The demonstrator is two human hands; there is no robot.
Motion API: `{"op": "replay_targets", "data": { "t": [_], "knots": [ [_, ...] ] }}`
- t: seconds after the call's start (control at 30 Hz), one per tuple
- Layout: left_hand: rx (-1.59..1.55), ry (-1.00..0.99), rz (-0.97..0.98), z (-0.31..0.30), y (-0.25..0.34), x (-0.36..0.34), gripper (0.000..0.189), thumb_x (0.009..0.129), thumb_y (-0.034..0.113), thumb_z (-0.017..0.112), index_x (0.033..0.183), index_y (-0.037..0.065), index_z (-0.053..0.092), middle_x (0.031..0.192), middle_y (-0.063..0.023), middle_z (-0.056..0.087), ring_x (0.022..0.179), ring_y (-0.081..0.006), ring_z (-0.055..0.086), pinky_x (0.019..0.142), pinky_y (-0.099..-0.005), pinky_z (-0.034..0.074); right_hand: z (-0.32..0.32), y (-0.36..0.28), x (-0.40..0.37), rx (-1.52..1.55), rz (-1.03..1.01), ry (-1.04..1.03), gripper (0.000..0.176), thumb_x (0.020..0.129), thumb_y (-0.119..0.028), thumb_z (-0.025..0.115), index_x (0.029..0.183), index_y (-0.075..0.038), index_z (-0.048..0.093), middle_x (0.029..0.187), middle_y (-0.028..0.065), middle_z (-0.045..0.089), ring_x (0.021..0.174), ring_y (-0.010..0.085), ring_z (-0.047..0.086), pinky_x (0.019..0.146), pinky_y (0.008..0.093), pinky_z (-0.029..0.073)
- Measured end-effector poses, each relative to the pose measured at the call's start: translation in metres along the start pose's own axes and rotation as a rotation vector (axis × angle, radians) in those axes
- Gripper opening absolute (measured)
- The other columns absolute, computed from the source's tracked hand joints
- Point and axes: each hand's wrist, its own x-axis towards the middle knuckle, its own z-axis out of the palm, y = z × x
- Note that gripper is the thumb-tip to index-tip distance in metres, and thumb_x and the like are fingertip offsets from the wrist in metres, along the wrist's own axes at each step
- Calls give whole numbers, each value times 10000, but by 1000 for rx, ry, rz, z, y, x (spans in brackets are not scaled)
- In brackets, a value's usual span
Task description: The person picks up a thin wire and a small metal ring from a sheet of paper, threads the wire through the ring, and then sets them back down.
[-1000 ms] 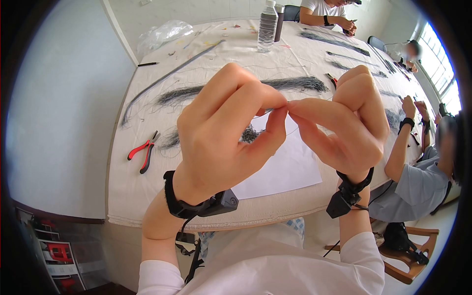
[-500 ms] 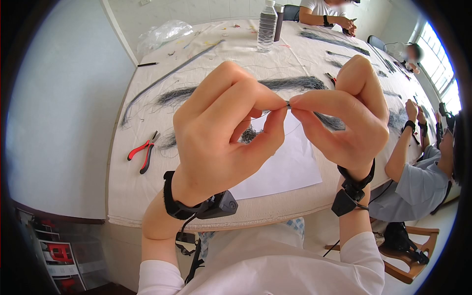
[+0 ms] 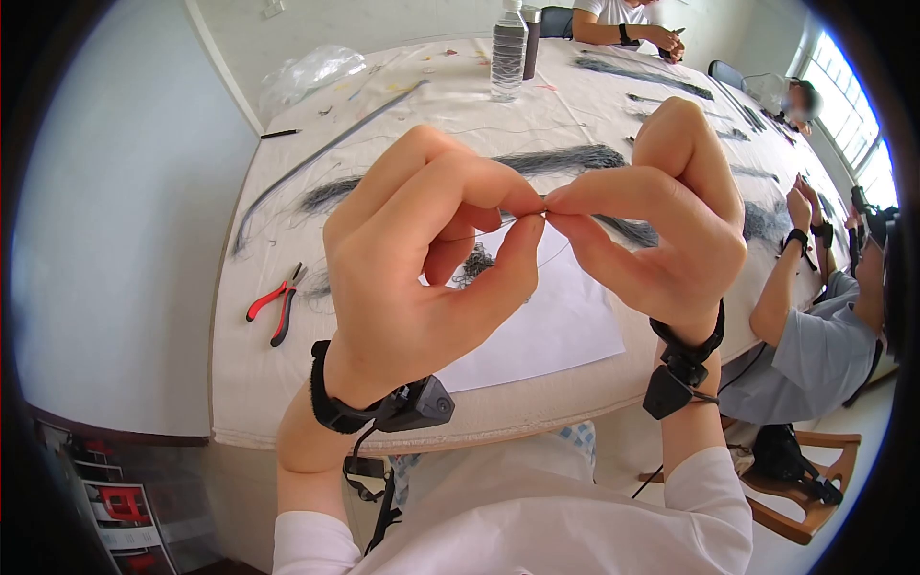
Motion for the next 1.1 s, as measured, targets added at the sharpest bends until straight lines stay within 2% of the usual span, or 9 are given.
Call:
{"op": "replay_targets", "data": {
  "t": [0.3,0.63,0.73,0.8,0.83,0.9,1.03,1.1],
  "knots": [
    [-5,-19,-25,0,-1,-2,170,705,-106,642,779,35,581,767,22,476,511,-6,288,453,-165,210,4,1,-1,-39,-81,62,361,436,-17,782,789,-83,738,704,-6,350,621,146,374,528,263,255],
    [3,-13,0,-1,-3,0,153,720,-94,635,769,38,576,780,18,486,516,-9,295,454,-164,214,5,3,-3,-72,-144,58,361,447,-41,799,800,-88,742,707,-4,337,618,153,368,525,265,254],
    [25,6,37,-1,-4,0,153,715,-96,631,769,37,578,783,15,488,524,-12,305,454,-163,225,4,1,0,-67,-98,45,321,503,-68,798,816,-73,728,705,0,383,617,145,373,522,258,258],
    [34,24,39,0,-4,1,152,712,-98,623,767,36,577,789,11,493,535,-15,317,454,-162,237,2,0,2,14,-15,12,258,589,-87,763,838,-49,706,709,12,444,615,133,377,520,253,258],
    [33,23,39,0,-4,1,152,712,-98,623,767,36,577,789,11,493,535,-15,317,454,-162,237,0,1,2,13,-14,12,258,589,-87,763,838,-49,706,709,12,444,615,133,377,520,253,258],
    [43,25,61,0,-4,0,155,708,-104,616,760,37,575,802,4,500,548,-18,329,458,-163,247,-3,4,2,41,-12,-54,196,660,-93,714,844,-34,683,716,20,483,620,125,382,519,250,254],
    [43,17,64,-1,-2,0,155,713,-105,606,769,37,574,816,0,502,560,-21,344,472,-166,261,-4,6,2,147,82,-116,142,697,-76,690,828,-23,674,717,19,481,642,127,380,544,250,259],
    [-6,-3,-11,-2,0,0,107,747,-65,599,790,30,572,824,2,498,571,-23,358,504,-167,279,-1,10,0,328,216,-117,107,717,-55,682,816,-19,665,718,19,481,669,124,381,573,250,272]
  ]
}}
